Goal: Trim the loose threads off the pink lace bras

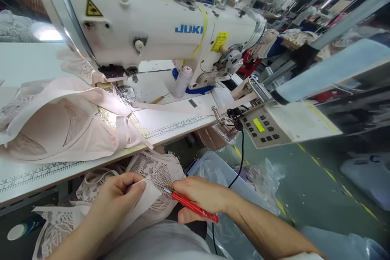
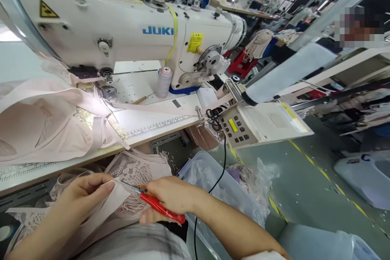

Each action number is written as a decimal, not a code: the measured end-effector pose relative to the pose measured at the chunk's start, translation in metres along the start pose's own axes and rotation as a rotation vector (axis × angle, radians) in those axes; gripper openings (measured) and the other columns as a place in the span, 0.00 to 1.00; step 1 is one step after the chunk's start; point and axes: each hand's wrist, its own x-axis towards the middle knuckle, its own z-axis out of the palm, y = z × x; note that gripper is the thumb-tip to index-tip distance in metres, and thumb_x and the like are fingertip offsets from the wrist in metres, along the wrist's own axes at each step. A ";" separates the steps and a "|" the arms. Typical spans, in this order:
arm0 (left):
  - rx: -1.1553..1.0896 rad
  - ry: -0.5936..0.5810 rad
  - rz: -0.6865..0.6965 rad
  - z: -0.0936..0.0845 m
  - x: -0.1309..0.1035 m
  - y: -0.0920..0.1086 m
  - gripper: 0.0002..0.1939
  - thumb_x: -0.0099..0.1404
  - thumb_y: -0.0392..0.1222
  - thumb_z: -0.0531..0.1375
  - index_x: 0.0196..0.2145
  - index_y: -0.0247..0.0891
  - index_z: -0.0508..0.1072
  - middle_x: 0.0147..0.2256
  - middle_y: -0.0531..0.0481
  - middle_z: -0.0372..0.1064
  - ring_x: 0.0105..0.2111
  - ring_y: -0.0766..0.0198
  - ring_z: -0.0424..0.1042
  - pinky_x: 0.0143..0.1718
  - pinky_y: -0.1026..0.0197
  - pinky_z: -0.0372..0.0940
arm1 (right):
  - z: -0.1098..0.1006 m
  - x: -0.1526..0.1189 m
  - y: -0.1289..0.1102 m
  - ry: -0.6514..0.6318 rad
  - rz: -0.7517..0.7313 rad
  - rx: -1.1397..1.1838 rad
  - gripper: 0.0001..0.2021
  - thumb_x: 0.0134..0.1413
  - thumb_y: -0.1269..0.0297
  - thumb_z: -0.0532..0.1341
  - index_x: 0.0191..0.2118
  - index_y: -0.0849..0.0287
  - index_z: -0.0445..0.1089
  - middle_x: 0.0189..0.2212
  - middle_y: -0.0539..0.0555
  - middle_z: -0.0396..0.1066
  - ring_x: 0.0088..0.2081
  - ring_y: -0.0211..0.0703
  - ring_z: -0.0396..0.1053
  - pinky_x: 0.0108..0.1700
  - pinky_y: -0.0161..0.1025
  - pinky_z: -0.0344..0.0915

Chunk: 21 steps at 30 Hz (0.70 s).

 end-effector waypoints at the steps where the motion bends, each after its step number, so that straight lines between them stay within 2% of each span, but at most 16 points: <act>1: 0.003 -0.002 -0.001 0.000 0.000 0.001 0.12 0.49 0.49 0.64 0.20 0.36 0.75 0.17 0.54 0.66 0.19 0.68 0.60 0.21 0.68 0.55 | 0.000 0.000 -0.002 0.008 0.013 -0.013 0.11 0.54 0.61 0.61 0.28 0.58 0.58 0.25 0.48 0.61 0.25 0.35 0.56 0.27 0.32 0.52; 5: 0.027 0.010 0.019 -0.002 0.001 0.001 0.12 0.49 0.48 0.63 0.18 0.36 0.73 0.17 0.55 0.64 0.20 0.69 0.58 0.22 0.68 0.53 | -0.002 0.001 -0.008 0.013 0.069 -0.009 0.18 0.49 0.51 0.64 0.27 0.58 0.59 0.23 0.47 0.59 0.24 0.35 0.55 0.25 0.32 0.50; 10: 0.008 0.006 0.001 -0.004 0.002 -0.001 0.13 0.49 0.49 0.63 0.19 0.36 0.73 0.17 0.55 0.63 0.20 0.69 0.58 0.22 0.68 0.53 | -0.006 0.000 -0.013 0.006 0.144 0.048 0.19 0.46 0.50 0.66 0.25 0.57 0.57 0.21 0.46 0.57 0.23 0.35 0.56 0.24 0.32 0.50; 15: -0.011 -0.003 -0.035 -0.004 0.001 -0.003 0.13 0.48 0.49 0.64 0.20 0.35 0.73 0.17 0.55 0.62 0.20 0.69 0.57 0.22 0.69 0.53 | -0.007 -0.001 -0.017 0.008 0.191 0.037 0.14 0.48 0.59 0.66 0.26 0.59 0.61 0.22 0.48 0.63 0.23 0.36 0.60 0.23 0.31 0.51; 18: -0.031 -0.001 -0.046 -0.005 0.001 -0.003 0.12 0.48 0.48 0.65 0.20 0.35 0.73 0.17 0.56 0.62 0.20 0.70 0.57 0.22 0.69 0.52 | -0.004 0.000 -0.017 0.031 0.219 0.038 0.17 0.47 0.52 0.67 0.27 0.60 0.63 0.24 0.51 0.67 0.25 0.39 0.64 0.24 0.31 0.53; 21: -0.037 -0.006 -0.028 -0.006 0.002 -0.002 0.11 0.48 0.47 0.65 0.19 0.36 0.73 0.18 0.55 0.64 0.20 0.69 0.58 0.22 0.68 0.53 | 0.002 0.001 -0.016 0.078 0.235 0.112 0.19 0.47 0.51 0.66 0.24 0.58 0.59 0.23 0.49 0.65 0.25 0.38 0.62 0.25 0.31 0.52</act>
